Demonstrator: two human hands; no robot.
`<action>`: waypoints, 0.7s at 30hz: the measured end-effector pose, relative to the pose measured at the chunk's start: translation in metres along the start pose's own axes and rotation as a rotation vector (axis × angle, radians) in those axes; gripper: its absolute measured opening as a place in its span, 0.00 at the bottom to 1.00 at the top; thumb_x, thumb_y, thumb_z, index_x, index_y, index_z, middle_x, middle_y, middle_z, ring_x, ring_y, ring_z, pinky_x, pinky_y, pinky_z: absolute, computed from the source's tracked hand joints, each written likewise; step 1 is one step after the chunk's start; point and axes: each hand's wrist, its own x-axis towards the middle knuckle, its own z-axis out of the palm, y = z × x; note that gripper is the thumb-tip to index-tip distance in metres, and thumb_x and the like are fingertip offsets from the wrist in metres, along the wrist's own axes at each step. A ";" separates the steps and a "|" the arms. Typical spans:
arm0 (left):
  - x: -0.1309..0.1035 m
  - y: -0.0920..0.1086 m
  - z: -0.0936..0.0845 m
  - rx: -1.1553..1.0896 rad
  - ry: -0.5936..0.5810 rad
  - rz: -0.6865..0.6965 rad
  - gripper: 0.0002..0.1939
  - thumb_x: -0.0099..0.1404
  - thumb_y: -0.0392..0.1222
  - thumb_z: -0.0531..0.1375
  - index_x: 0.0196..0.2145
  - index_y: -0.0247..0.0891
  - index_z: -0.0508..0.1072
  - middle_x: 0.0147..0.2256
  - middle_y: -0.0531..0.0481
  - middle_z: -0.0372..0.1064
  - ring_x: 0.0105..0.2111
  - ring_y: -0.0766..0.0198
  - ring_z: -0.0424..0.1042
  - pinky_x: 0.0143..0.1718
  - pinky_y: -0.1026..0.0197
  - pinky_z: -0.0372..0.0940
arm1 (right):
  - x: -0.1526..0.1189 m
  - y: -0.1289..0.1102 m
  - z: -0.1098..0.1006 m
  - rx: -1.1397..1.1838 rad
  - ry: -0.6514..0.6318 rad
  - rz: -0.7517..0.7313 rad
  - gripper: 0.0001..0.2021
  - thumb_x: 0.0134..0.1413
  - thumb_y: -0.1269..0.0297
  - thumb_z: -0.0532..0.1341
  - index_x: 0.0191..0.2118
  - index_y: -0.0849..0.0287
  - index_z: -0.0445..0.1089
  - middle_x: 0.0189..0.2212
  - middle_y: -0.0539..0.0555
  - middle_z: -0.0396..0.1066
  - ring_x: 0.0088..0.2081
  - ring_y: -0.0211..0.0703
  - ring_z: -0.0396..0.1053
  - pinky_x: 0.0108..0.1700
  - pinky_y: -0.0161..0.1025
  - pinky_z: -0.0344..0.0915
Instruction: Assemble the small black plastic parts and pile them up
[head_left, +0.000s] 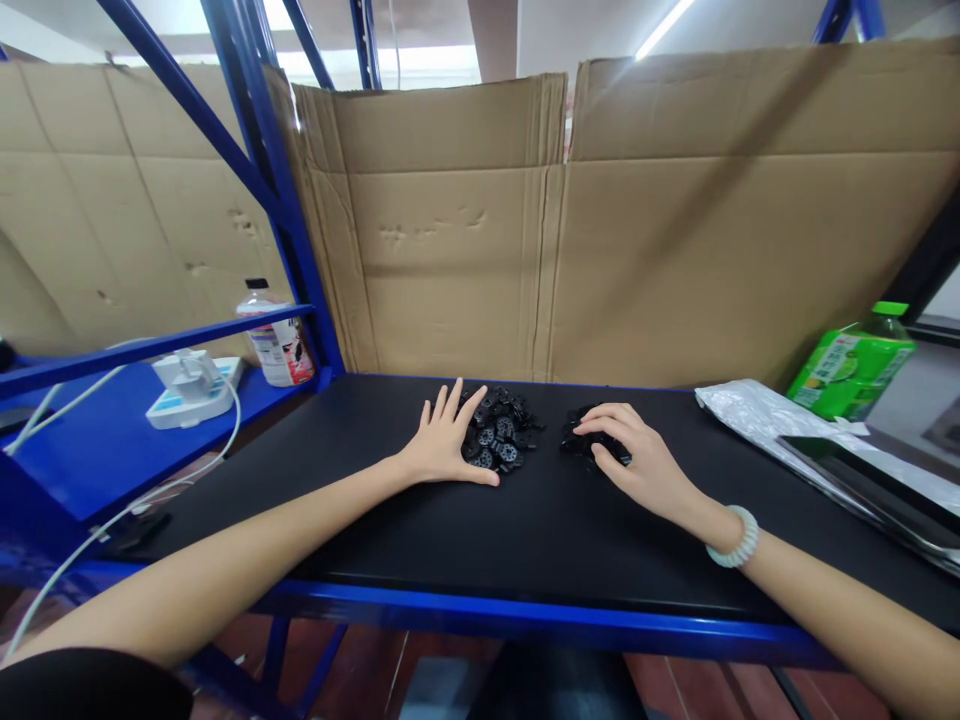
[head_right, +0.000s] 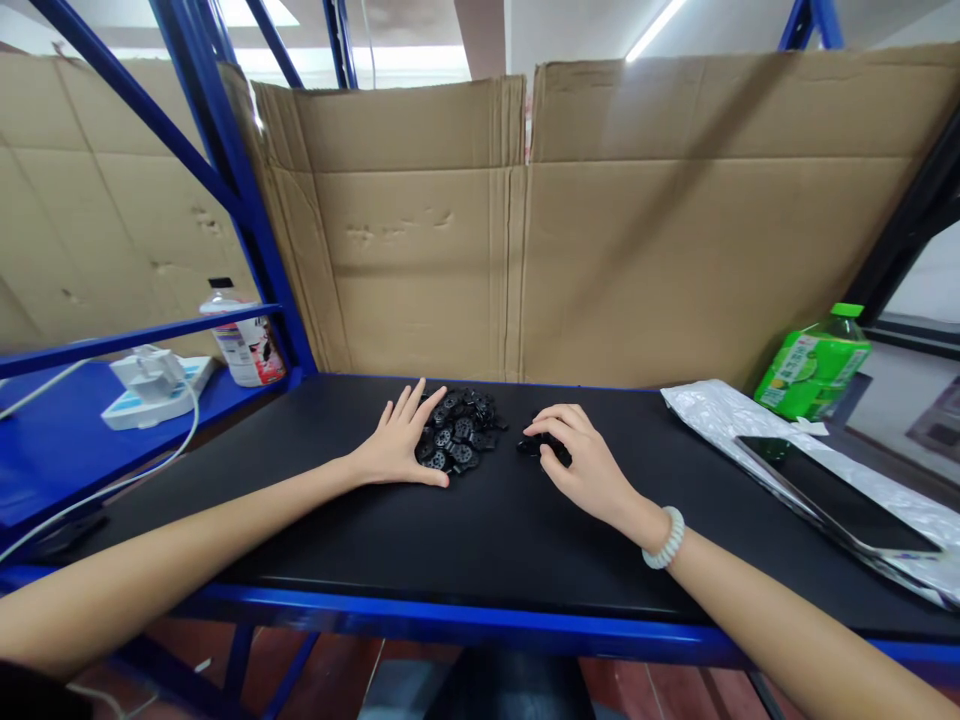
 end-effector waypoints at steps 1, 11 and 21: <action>-0.001 0.003 -0.003 0.004 0.036 0.034 0.68 0.39 0.73 0.64 0.67 0.42 0.37 0.68 0.32 0.22 0.65 0.28 0.25 0.58 0.27 0.32 | 0.000 0.000 0.000 0.002 0.002 0.000 0.11 0.55 0.73 0.54 0.41 0.54 0.69 0.43 0.57 0.67 0.48 0.51 0.64 0.51 0.54 0.62; 0.005 0.043 -0.019 -0.001 0.075 0.447 0.15 0.59 0.45 0.64 0.45 0.43 0.76 0.48 0.42 0.67 0.51 0.49 0.63 0.53 0.44 0.54 | 0.000 -0.006 0.002 0.020 -0.011 -0.017 0.12 0.54 0.75 0.54 0.40 0.54 0.70 0.42 0.57 0.68 0.47 0.50 0.64 0.51 0.52 0.62; 0.013 0.064 -0.020 -0.234 0.187 0.450 0.12 0.62 0.39 0.63 0.44 0.38 0.75 0.39 0.45 0.73 0.41 0.59 0.71 0.45 0.57 0.64 | 0.001 -0.008 0.005 0.421 -0.072 0.219 0.10 0.55 0.71 0.56 0.42 0.57 0.69 0.39 0.56 0.67 0.41 0.45 0.66 0.43 0.46 0.64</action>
